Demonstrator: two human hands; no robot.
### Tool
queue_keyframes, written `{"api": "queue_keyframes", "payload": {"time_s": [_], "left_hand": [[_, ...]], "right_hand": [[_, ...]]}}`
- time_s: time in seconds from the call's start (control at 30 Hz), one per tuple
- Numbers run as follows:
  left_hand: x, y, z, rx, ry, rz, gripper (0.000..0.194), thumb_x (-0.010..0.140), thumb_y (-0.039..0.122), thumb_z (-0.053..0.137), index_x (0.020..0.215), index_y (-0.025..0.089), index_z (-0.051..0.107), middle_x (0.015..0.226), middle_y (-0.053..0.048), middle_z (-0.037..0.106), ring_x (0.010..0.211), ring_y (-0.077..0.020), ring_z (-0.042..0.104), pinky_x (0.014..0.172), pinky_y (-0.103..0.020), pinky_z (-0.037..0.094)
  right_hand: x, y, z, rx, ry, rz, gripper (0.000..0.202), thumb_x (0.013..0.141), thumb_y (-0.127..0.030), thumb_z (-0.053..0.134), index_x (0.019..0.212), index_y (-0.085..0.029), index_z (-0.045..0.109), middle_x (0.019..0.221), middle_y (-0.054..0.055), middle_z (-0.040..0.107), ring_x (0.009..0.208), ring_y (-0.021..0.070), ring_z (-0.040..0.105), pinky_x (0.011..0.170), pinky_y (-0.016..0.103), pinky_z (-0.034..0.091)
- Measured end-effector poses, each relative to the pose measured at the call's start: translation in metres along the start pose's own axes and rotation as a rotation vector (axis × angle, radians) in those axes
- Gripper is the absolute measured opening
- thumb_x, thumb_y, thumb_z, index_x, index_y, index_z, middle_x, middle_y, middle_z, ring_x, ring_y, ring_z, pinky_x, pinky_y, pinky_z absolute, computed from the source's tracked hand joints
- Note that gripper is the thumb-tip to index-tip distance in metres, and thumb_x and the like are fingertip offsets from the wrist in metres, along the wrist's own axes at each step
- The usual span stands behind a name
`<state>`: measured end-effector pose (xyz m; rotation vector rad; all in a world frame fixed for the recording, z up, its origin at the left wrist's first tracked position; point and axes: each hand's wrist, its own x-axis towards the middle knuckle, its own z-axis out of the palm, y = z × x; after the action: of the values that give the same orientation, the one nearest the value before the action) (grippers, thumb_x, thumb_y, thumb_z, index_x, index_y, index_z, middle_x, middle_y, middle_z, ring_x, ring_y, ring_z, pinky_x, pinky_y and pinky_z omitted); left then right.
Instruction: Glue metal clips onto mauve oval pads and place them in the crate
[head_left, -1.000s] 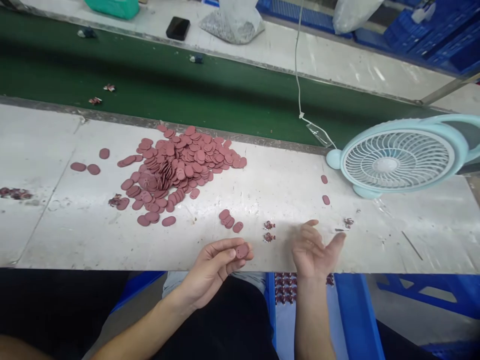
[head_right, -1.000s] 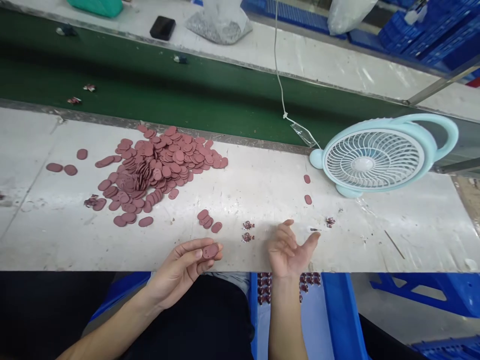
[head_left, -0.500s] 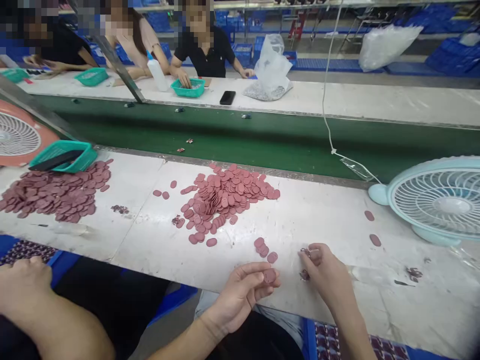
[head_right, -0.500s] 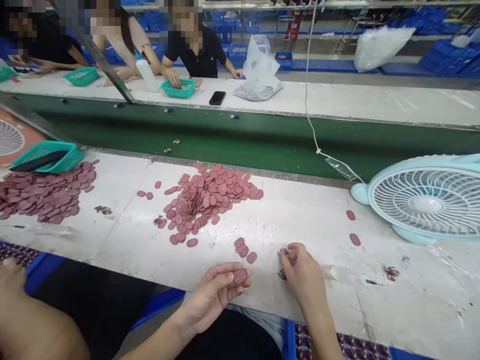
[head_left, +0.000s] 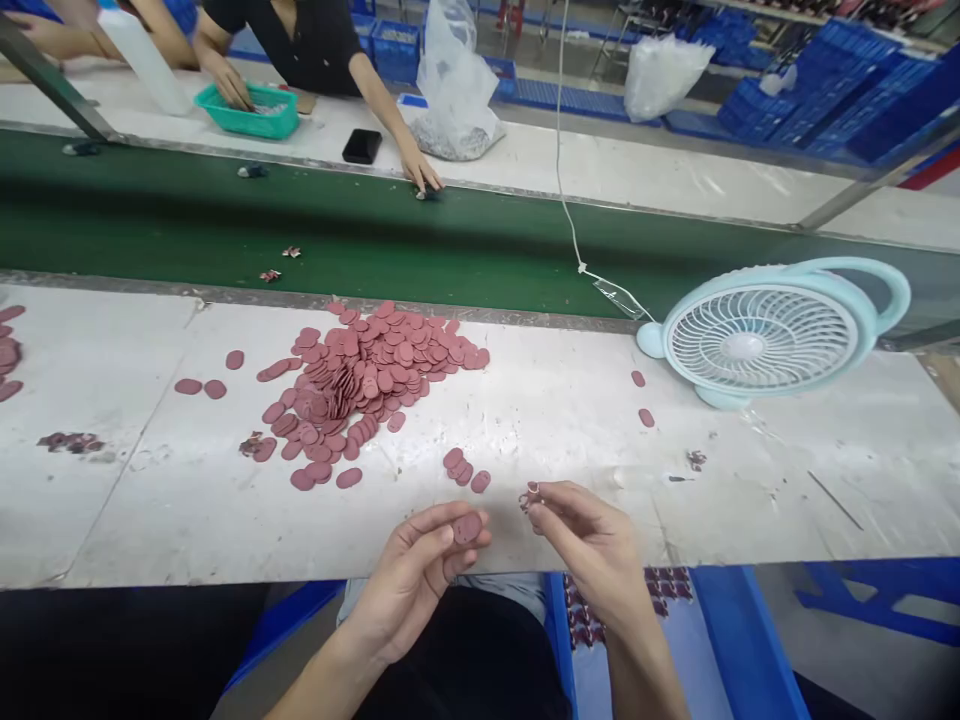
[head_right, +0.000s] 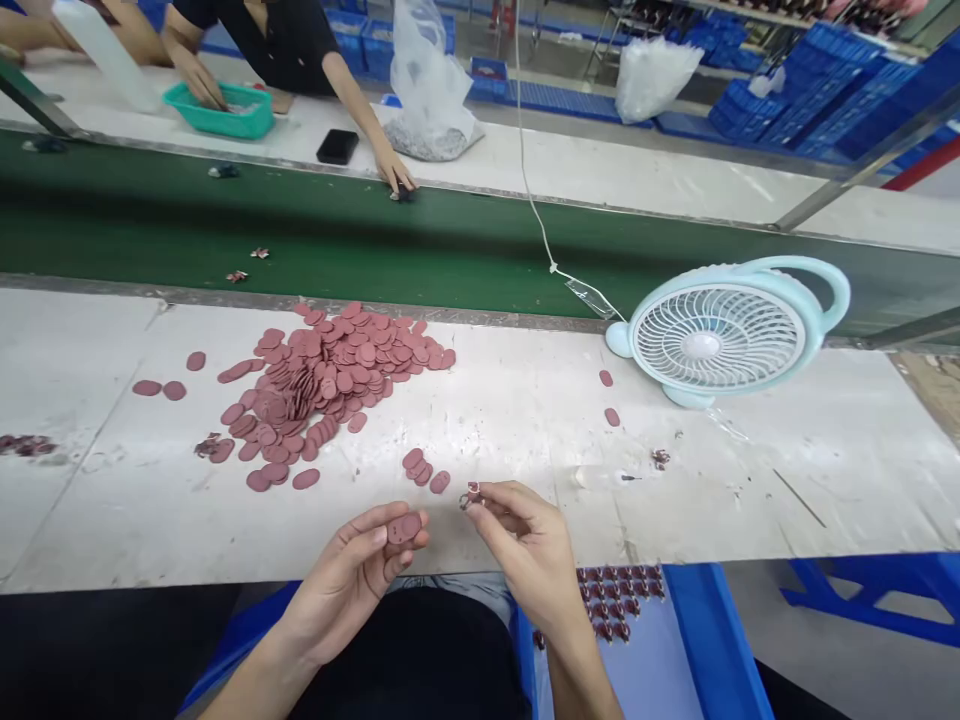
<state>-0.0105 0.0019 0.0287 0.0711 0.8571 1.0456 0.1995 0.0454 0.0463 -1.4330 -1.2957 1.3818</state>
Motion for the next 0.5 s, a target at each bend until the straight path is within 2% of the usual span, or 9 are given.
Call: {"api": "queue_keyframes", "payload": {"time_s": [0.13,0.33,0.5], "left_hand": [[-0.002,-0.001,0.004,0.007,-0.030,-0.019,0.022,0.084,0.022,0.074,0.105,0.016,0.077,0.112,-0.012,0.078,0.096,-0.0207,0.075,0.079,-0.023,0.058],[-0.004,-0.005,0.005,-0.006,-0.042,-0.041,0.022,0.083,0.021,0.075,0.105,0.017,0.077,0.111,-0.011,0.078,0.096,-0.0202,0.075,0.076,-0.022,0.058],[-0.004,-0.006,0.008,0.014,-0.038,-0.040,0.021,0.083,0.021,0.075,0.104,0.018,0.077,0.112,-0.011,0.078,0.096,-0.0199,0.074,0.076,-0.022,0.058]], "right_hand": [[-0.013,-0.011,-0.001,-0.062,-0.022,-0.130,0.017,0.091,-0.024,0.068,0.105,-0.029,0.075,0.102,0.004,0.071,0.094,0.0179,0.069,0.077,0.029,0.060],[-0.020,-0.012,0.003,-0.419,0.215,-0.517,0.030,0.083,-0.006,0.069,0.105,-0.026,0.072,0.105,0.004,0.065,0.097,0.0184,0.067,0.084,0.032,0.059],[-0.023,-0.009,0.008,-0.482,0.279,-0.621,0.039,0.078,0.000,0.071,0.109,-0.024,0.070,0.105,0.005,0.066,0.097,0.0189,0.067,0.084,0.034,0.060]]}}
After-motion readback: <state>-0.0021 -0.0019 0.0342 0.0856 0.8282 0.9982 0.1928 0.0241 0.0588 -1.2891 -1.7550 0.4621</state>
